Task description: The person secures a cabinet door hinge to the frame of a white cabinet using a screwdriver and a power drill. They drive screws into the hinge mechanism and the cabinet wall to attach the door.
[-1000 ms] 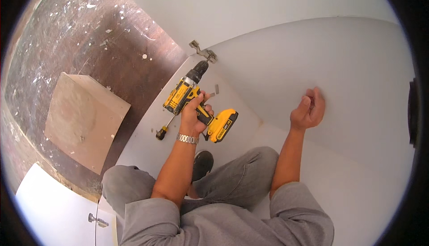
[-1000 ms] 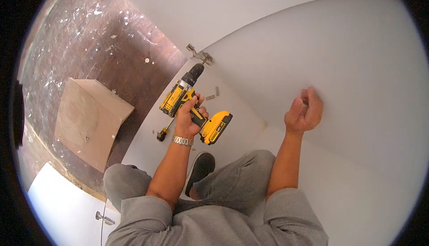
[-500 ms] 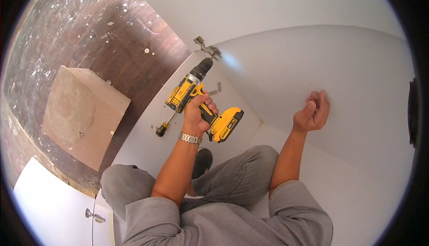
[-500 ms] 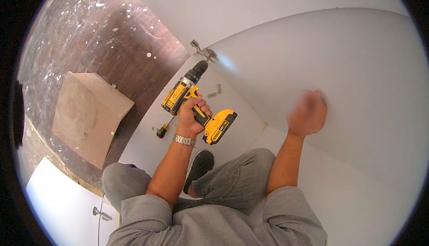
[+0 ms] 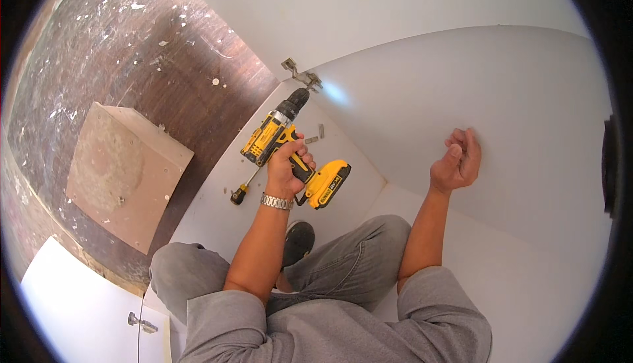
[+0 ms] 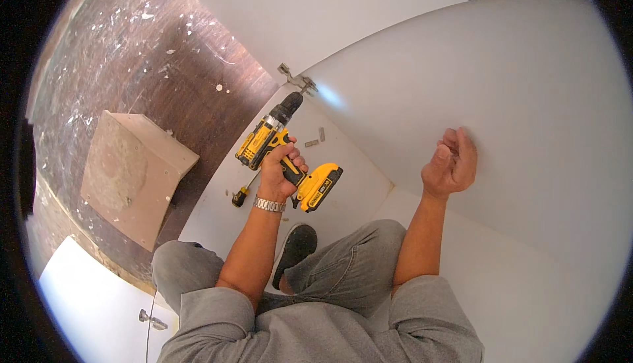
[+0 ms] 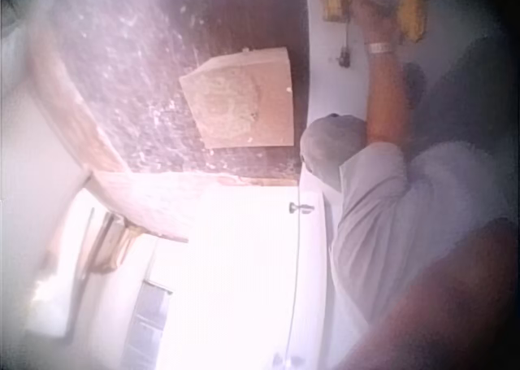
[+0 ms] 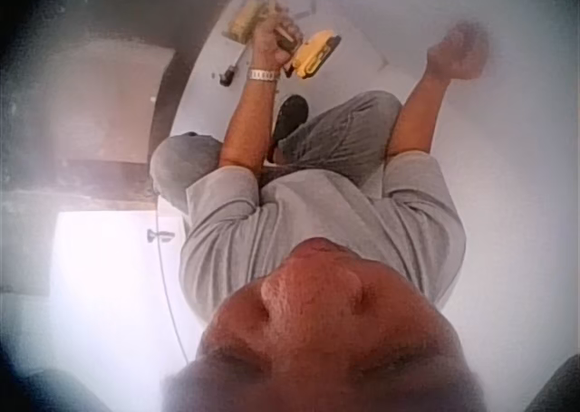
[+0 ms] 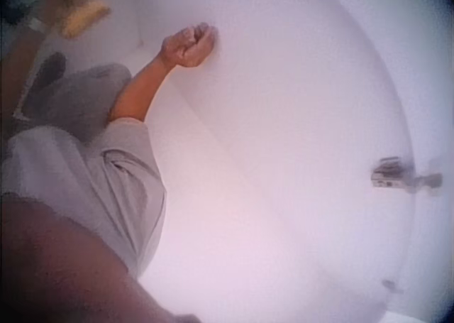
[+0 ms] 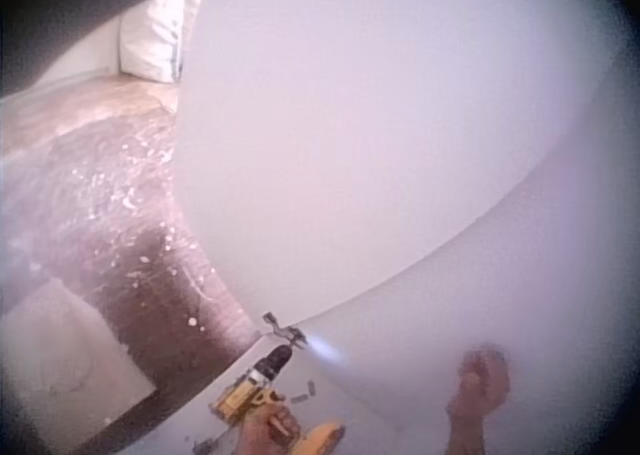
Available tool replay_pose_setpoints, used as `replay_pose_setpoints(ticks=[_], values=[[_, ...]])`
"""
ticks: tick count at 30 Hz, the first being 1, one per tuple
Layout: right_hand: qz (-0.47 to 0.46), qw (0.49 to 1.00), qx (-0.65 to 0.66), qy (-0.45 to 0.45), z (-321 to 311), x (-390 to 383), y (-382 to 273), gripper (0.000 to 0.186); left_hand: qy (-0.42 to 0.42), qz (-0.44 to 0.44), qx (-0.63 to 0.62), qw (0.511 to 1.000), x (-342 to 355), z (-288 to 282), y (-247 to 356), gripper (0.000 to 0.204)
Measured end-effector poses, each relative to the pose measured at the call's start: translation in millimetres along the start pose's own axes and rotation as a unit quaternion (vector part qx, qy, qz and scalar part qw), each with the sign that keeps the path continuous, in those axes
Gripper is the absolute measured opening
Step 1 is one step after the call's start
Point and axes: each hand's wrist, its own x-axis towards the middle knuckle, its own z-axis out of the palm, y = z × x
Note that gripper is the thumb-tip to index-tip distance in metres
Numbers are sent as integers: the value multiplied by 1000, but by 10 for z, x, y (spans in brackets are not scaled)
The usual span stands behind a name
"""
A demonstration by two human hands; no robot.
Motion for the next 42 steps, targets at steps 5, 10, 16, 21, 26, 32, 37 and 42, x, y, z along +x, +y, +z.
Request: replay_pose_setpoints(ticks=[5,10,16,21,26,32,37,42], values=[[-12,1000,-10,7,5,-22,68,33,-14,15,19,1000,24,-19,-49,20],[-4,1000,-1,2,33,17,38,30,20,45,54,997,30,-84,-38,26],[0,1000,-12,4,9,57,11,29,-15,68,98,993,-28,42,-52,30],[0,1000,1,24,32,108,-27,28,-55,98,72,991,69,-121,-83,38],[-8,1000,15,12,13,113,-20,29,-67,98,105,987,81,-154,-62,40],[-10,999,31,26,60,87,21,29,-54,90,89,990,110,-195,-72,42],[-20,999,16,20,56,114,47,29,-65,80,70,992,121,-215,-73,43],[-20,999,6,26,71,114,37,29,-46,80,83,992,98,-207,-33,41]])
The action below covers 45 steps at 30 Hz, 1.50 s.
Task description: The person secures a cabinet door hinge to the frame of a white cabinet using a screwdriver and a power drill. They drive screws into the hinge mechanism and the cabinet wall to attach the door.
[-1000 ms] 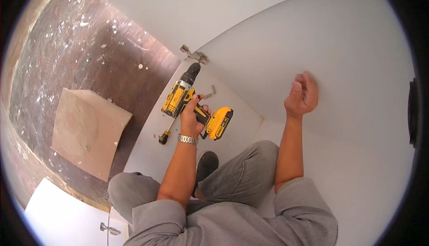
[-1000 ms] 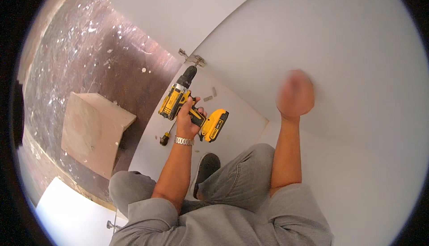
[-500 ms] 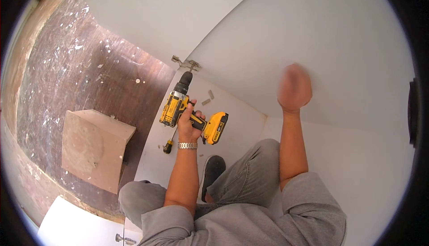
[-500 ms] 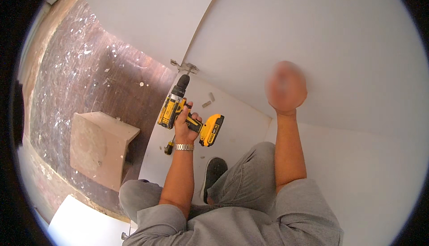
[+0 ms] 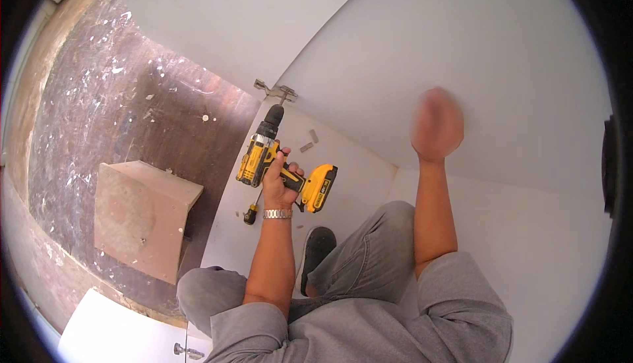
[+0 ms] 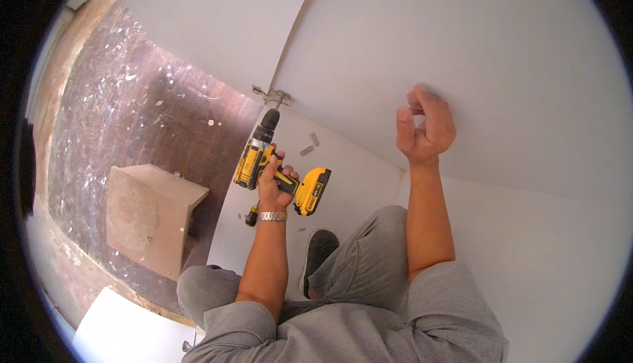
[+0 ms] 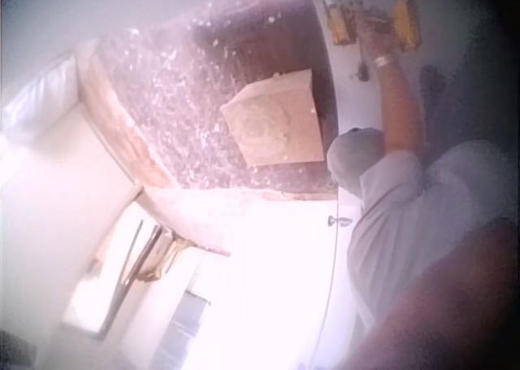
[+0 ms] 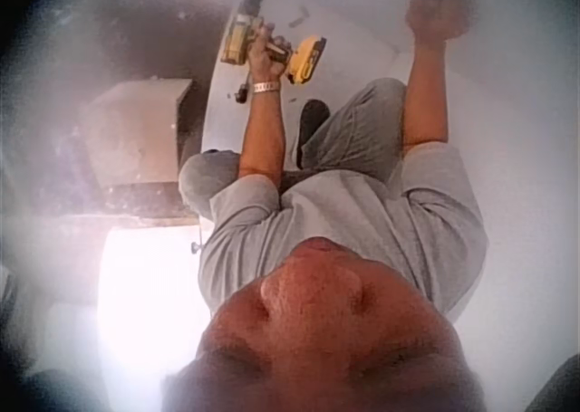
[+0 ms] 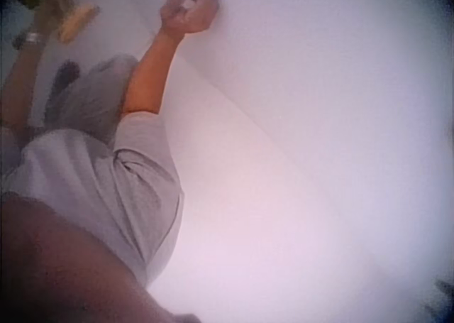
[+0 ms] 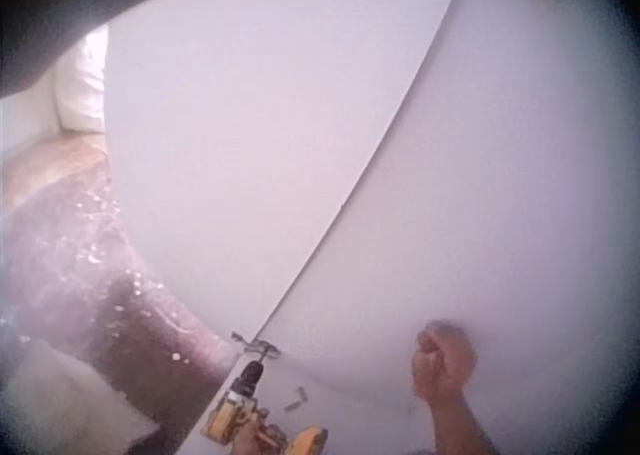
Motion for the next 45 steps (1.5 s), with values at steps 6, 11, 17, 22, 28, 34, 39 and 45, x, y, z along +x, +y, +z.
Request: replay_pose_setpoints(ticks=[6,11,17,22,28,34,39,45], values=[[11,1000,20,19,-1,12,16,27,34,3,9,999,-6,49,-15,31],[31,999,14,14,-8,-6,18,27,104,17,9,994,-12,91,-22,29],[26,999,26,27,10,28,1,25,119,-12,37,992,5,113,39,26],[31,999,23,22,-2,17,-14,25,151,-6,53,987,2,147,-27,27],[19,999,33,31,28,1,-40,24,10,-4,61,998,-21,13,23,19],[31,998,42,31,20,-14,1,24,-23,-25,-8,999,-8,28,-45,16],[27,999,31,26,6,18,-36,25,-20,-28,-39,999,-21,72,-90,15],[36,998,45,27,22,18,-58,24,-18,-31,-41,999,-21,83,-88,19]])
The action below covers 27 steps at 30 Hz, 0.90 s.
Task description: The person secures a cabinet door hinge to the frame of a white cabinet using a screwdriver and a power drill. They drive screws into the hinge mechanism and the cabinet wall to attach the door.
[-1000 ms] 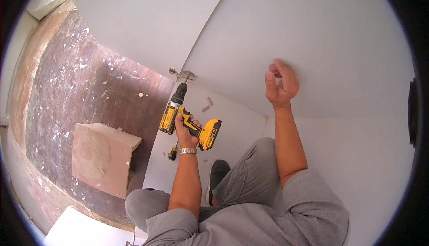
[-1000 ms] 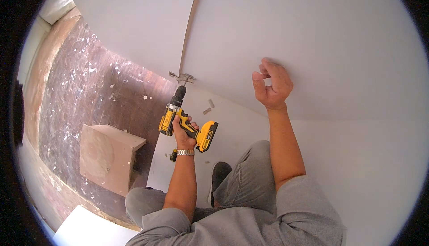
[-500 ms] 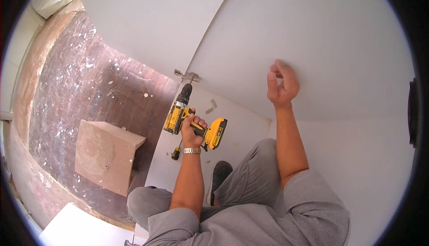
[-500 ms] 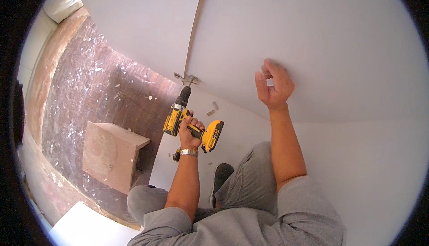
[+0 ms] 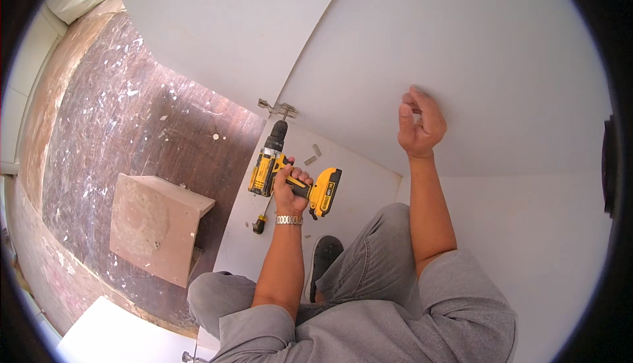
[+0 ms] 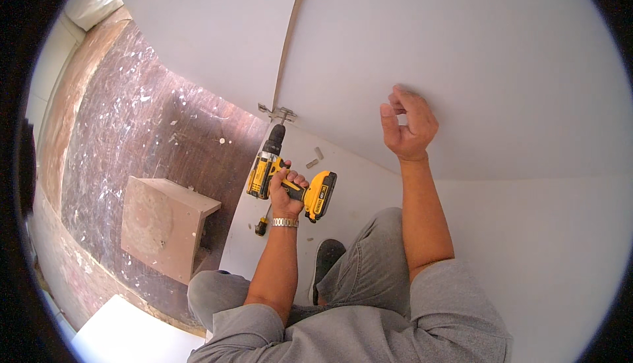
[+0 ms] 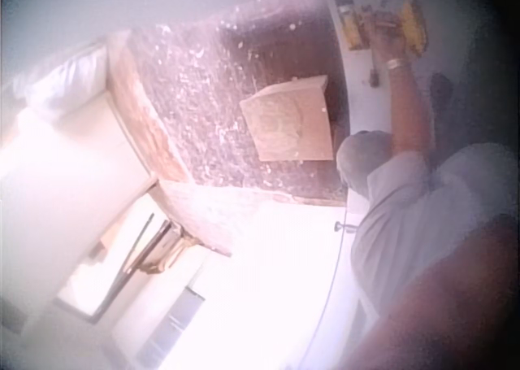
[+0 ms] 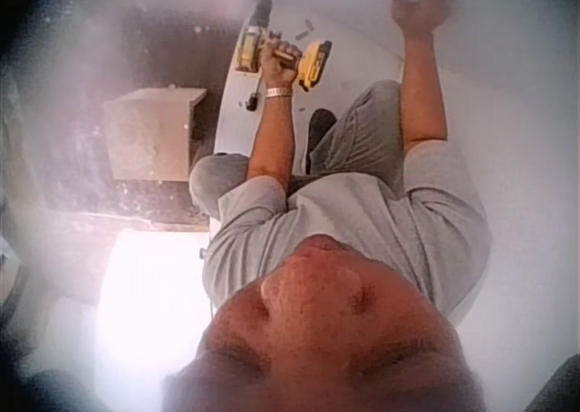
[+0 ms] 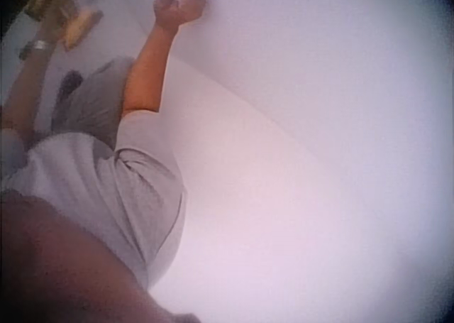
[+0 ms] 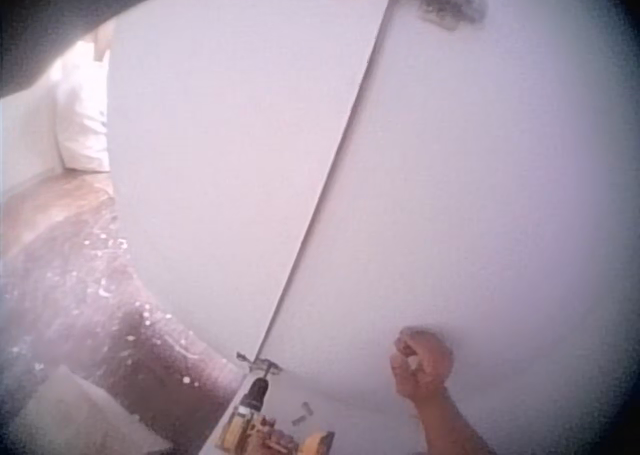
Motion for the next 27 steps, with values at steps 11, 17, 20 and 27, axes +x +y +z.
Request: replay_pose_setpoints(ticks=[11,17,20,27], values=[[9,1000,28,1,-23,-46,41,27,27,-14,-3,1000,-20,38,79,14],[-15,999,-16,-34,-85,-34,54,33,53,-20,-10,998,-25,135,48,12],[-27,998,-25,-44,-60,-32,27,35,52,-14,-17,998,5,121,29,14],[-33,999,-13,-31,-63,-34,55,38,53,-20,-25,998,-16,214,73,20]])
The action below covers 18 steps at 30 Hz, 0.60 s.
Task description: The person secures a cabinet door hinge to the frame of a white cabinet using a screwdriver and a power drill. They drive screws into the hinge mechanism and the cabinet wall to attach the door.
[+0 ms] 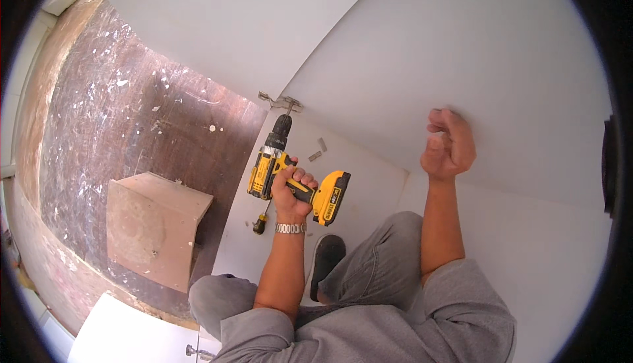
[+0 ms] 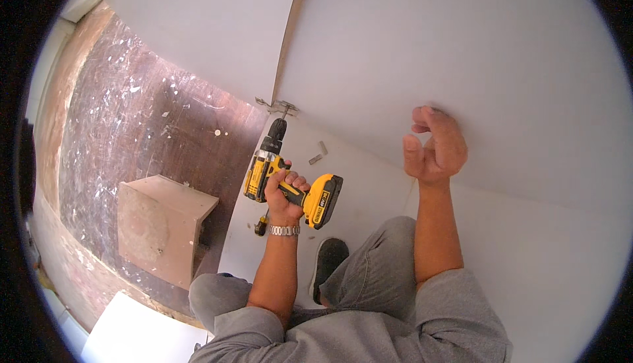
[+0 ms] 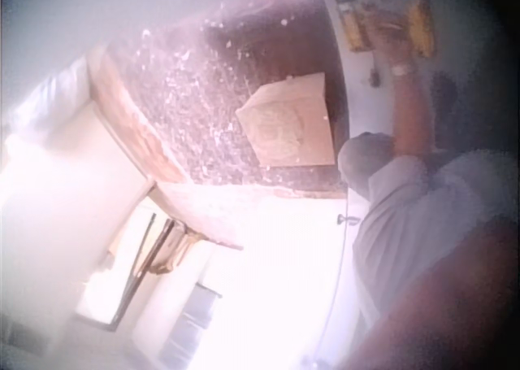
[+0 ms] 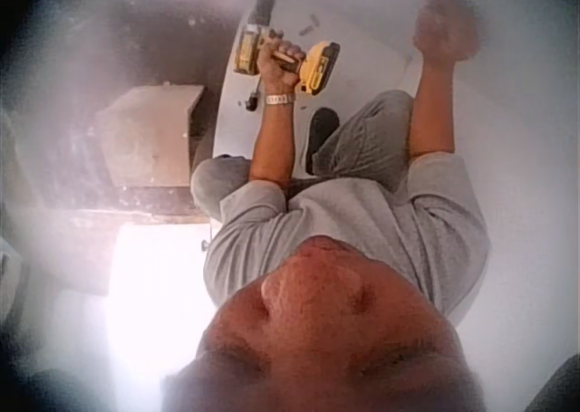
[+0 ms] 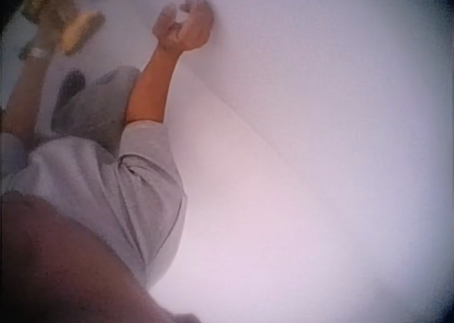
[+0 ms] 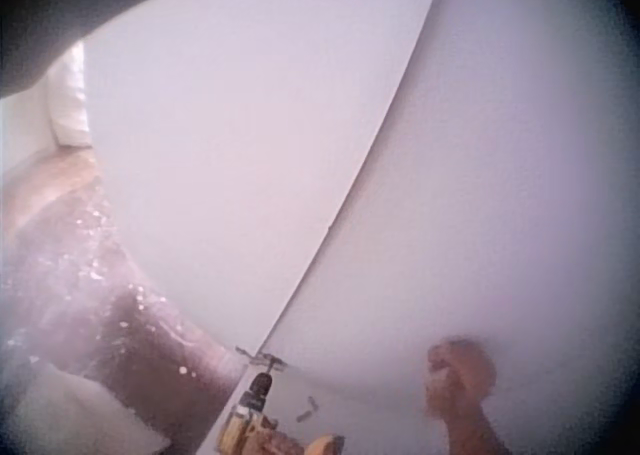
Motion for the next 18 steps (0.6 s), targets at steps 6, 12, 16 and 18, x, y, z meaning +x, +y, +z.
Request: replay_pose_setpoints(ticks=[6,12,16,18], values=[[9,1000,7,-4,-21,-24,2,43,18,-2,-11,1000,-15,-6,-17,17],[-2,1000,5,-22,-39,-44,-89,37,24,-10,-33,999,-99,15,17,12],[75,996,56,-6,-56,-32,-99,29,21,-10,-37,999,-24,20,-16,11],[95,992,80,-2,8,32,-156,27,-36,-40,-68,996,79,-83,-34,12]])
